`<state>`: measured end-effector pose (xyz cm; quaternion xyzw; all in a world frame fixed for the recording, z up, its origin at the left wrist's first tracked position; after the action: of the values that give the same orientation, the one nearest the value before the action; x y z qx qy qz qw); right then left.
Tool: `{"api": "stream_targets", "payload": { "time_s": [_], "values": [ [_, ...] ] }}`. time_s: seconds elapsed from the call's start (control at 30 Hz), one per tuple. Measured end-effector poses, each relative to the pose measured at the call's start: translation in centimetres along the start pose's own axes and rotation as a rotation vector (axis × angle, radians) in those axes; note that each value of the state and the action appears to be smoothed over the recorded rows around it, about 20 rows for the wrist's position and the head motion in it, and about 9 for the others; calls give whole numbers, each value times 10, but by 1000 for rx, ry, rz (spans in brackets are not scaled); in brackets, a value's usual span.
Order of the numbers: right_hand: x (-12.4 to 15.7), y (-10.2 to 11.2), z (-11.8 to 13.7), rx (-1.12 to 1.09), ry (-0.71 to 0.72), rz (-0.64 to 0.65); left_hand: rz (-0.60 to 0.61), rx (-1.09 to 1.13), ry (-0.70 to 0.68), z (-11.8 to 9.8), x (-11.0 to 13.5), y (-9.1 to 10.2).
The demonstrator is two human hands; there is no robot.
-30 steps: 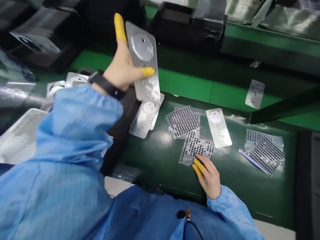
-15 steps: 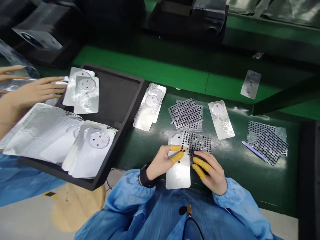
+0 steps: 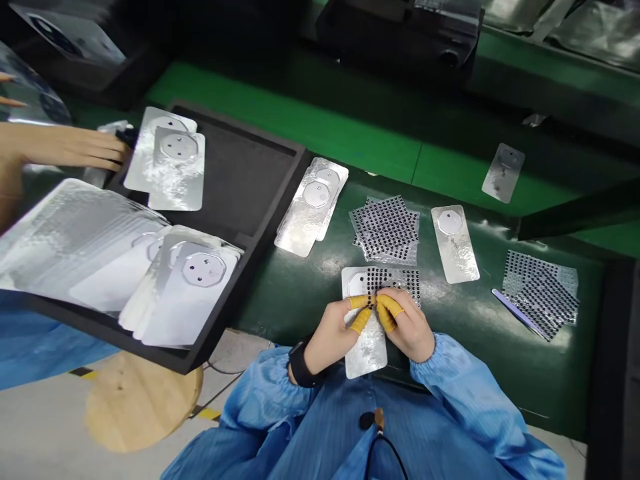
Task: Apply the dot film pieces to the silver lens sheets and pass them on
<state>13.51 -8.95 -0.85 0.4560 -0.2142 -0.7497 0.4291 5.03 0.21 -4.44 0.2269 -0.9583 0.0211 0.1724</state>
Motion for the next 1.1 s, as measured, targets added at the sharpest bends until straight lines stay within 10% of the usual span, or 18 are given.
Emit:
{"api": "stream_targets", "payload": {
  "time_s": [0.23, 0.43, 0.73, 1.1],
  "values": [
    [2, -8, -19, -15, -135, -4, 67, -83, -38, 5, -4, 21],
    [-8, 2, -13, 16, -92, -34, -289, -121, -19, -6, 23, 75],
    [-55, 10, 36, 158, 195, 87, -167, 220, -98, -34, 23, 36],
    [-44, 15, 38, 242, 143, 119, -174, 96, -129, -38, 26, 38]
  ]
}}
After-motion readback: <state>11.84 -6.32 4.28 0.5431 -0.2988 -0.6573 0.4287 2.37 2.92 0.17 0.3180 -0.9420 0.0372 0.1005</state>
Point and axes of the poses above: each hand's wrist, its own x-axis away from the middle knuckle, its own y-axis out of the back of the hand, z = x × y, the point moved 6 cm from there along -x, towards the middle knuckle, and after that the axes turned 4 degrees about z, right-handed, at the moved point
